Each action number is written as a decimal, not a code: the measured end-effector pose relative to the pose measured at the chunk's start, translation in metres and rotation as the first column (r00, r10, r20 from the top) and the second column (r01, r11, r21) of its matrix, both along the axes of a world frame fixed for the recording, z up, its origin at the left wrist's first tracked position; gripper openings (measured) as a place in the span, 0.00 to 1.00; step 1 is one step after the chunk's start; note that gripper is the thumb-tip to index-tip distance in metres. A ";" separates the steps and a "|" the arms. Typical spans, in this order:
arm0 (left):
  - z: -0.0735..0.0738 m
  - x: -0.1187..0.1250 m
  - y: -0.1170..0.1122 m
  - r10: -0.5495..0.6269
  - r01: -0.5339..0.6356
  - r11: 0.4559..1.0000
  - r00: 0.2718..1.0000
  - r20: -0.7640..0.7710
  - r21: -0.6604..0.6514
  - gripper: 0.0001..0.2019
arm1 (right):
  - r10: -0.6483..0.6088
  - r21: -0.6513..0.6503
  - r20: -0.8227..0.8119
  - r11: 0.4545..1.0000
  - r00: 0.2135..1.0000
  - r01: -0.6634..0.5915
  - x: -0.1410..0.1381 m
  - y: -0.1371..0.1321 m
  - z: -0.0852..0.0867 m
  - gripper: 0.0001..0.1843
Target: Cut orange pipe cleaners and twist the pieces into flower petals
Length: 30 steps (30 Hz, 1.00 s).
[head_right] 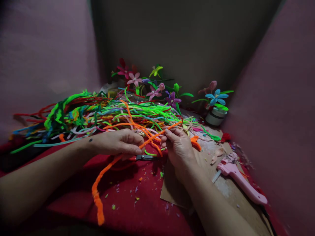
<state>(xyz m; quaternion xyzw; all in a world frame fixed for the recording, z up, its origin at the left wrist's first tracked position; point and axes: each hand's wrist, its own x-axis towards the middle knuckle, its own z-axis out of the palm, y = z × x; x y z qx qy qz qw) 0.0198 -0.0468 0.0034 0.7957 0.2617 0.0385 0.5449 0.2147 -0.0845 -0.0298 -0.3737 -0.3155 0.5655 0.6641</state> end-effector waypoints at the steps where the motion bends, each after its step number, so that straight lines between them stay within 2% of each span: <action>1: 0.000 0.000 -0.001 -0.019 0.019 1.000 1.000 -0.006 0.001 0.14 | -0.009 0.001 -0.015 1.000 1.000 0.009 0.001 0.000 0.000 0.08; 5: 0.001 0.001 -0.003 -0.061 0.062 0.996 0.998 -0.022 0.057 0.16 | -0.107 0.000 -0.067 0.994 0.992 0.107 0.012 0.005 0.007 0.09; 8: 0.004 0.000 -0.006 -0.003 0.010 0.989 0.999 -0.045 0.150 0.17 | -0.213 -0.026 -0.106 0.977 0.971 0.211 0.025 0.010 0.015 0.11; 11: 0.007 -0.003 -0.013 0.052 -0.040 0.975 0.997 -0.049 0.220 0.17 | -0.263 -0.069 -0.140 0.964 0.955 0.256 0.031 0.012 0.022 0.12; 13: 0.007 -0.007 -0.022 0.064 -0.056 0.987 0.997 -0.049 0.152 0.17 | -0.267 -0.064 -0.143 0.963 0.953 0.260 0.030 0.010 0.024 0.13; 15: 0.005 -0.012 -0.033 0.106 -0.106 0.994 0.994 -0.039 0.012 0.16 | -0.259 -0.048 -0.141 0.966 0.956 0.255 0.029 0.008 0.025 0.14; 18: -0.002 -0.018 -0.052 0.162 -0.168 0.971 0.986 -0.044 -0.171 0.16 | -0.248 -0.038 -0.151 0.969 0.957 0.245 0.028 0.004 0.027 0.15; 20: -0.005 -0.022 -0.066 0.100 -0.117 0.968 0.991 -0.085 -0.223 0.17 | -0.231 -0.037 -0.158 0.973 0.960 0.228 0.029 0.003 0.028 0.15; 22: -0.003 -0.028 -0.079 -0.071 0.040 0.974 0.989 -0.133 -0.221 0.16 | -0.199 -0.040 -0.160 0.980 0.967 0.195 0.029 0.002 0.029 0.15; 25: 0.009 -0.039 -0.087 -0.325 0.309 0.945 0.924 -0.201 -0.109 0.10 | -0.171 -0.050 -0.173 0.985 0.970 0.165 0.030 0.002 0.031 0.13; 27: 0.018 -0.046 -0.081 -0.336 0.350 0.937 0.900 -0.276 0.002 0.08 | -0.119 -0.038 -0.172 0.993 0.978 0.114 0.031 0.001 0.031 0.11; 28: 0.020 -0.048 -0.075 -0.302 0.333 0.940 0.915 -0.267 0.079 0.09 | -0.073 -0.033 -0.162 0.997 0.984 0.069 0.031 0.000 0.031 0.10; 29: 0.020 -0.048 -0.067 -0.169 0.221 0.950 0.958 -0.231 0.221 0.10 | -0.017 -0.029 -0.146 1.000 0.989 0.013 0.031 -0.001 0.031 0.09; 30: 0.017 -0.047 -0.058 -0.051 0.118 0.928 0.980 -0.195 0.352 0.10 | 0.041 -0.026 -0.130 0.999 0.991 -0.045 0.030 -0.001 0.029 0.08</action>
